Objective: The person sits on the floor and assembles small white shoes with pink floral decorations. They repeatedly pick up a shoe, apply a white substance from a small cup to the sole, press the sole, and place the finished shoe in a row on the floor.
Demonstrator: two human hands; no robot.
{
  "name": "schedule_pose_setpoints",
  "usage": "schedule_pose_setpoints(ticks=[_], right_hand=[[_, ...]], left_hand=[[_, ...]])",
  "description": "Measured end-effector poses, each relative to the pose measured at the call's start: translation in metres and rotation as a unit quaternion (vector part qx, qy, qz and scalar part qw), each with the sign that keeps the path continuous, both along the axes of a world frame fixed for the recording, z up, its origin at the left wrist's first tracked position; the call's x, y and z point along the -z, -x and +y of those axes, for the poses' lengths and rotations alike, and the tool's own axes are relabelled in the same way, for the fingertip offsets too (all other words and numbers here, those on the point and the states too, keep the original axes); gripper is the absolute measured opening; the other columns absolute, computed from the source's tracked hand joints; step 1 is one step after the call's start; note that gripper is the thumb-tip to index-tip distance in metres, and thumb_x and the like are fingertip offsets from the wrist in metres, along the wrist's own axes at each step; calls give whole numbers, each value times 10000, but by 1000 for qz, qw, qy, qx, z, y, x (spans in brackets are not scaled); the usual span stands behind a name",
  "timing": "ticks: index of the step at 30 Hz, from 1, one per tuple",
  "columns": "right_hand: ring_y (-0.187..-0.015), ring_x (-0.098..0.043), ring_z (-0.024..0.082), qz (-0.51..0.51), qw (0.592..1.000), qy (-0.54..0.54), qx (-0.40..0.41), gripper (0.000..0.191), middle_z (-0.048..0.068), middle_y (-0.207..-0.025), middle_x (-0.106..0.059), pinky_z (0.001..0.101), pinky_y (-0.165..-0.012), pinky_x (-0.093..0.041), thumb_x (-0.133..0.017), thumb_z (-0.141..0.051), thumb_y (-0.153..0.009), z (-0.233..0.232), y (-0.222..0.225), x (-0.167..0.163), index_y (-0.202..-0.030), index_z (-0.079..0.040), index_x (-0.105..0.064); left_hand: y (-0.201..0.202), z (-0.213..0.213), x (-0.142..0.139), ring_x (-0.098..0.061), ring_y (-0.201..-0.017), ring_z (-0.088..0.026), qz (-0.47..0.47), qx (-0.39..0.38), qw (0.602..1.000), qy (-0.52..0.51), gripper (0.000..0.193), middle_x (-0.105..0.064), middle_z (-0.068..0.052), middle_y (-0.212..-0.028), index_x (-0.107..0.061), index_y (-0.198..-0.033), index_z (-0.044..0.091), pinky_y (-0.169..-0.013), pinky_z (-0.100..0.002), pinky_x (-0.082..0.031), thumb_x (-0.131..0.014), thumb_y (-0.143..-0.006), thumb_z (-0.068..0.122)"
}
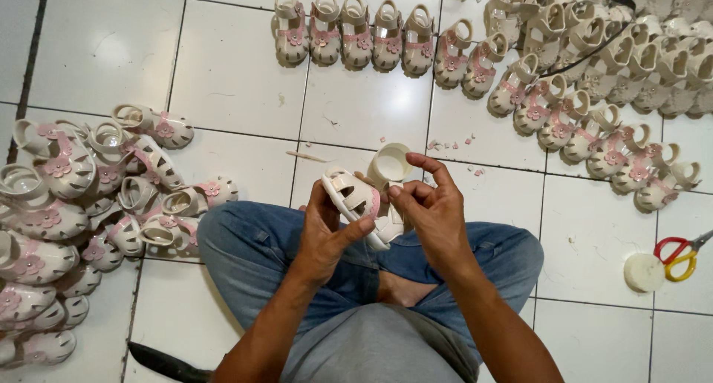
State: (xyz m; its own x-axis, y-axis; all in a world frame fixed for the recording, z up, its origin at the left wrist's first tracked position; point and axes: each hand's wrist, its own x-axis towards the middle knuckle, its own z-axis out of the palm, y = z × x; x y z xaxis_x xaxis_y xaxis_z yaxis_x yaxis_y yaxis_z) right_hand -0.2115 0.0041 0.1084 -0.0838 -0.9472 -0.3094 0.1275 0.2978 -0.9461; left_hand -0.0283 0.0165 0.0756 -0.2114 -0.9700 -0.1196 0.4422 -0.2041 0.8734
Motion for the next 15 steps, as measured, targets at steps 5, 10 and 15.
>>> schedule_pose_setpoints(ticks=[5, 10, 15], right_hand=[[-734, -660, 112, 82, 995, 48, 5, 478, 47, -826, -702, 242, -576, -517, -692, -92, -985, 1, 11, 12, -1425, -20, -519], [-857, -701, 219, 444, 884, 139, 46, 304, 82, -1030, -734, 349, -653, -551, -722, -195, -993, -6, 57, 43, -1283, -110, -698], [-1449, -320, 425, 611, 737, 237, -168, 525, 215, -1592, -346, 545, -1145, -333, -704, -482, -920, -25, 55, 112, -1322, -145, -697]], left_hand=[[0, -3, 6, -579, -1246, -211, 34, -16, 998, -51, 666, -604, -114, -1281, -495, -1384, 36, -1091, -371, -481, -830, -832, 198], [-21, -3, 28, -614, -1125, -195, 65, -49, 983, -166, 722, -576, -92, -1264, -455, -1444, 59, -929, -371, -558, -813, -845, 248], [-35, -8, 44, -664, -1084, -213, 44, -59, 970, -232, 752, -623, -127, -1247, -410, -1448, 73, -849, -385, -599, -759, -855, 375]])
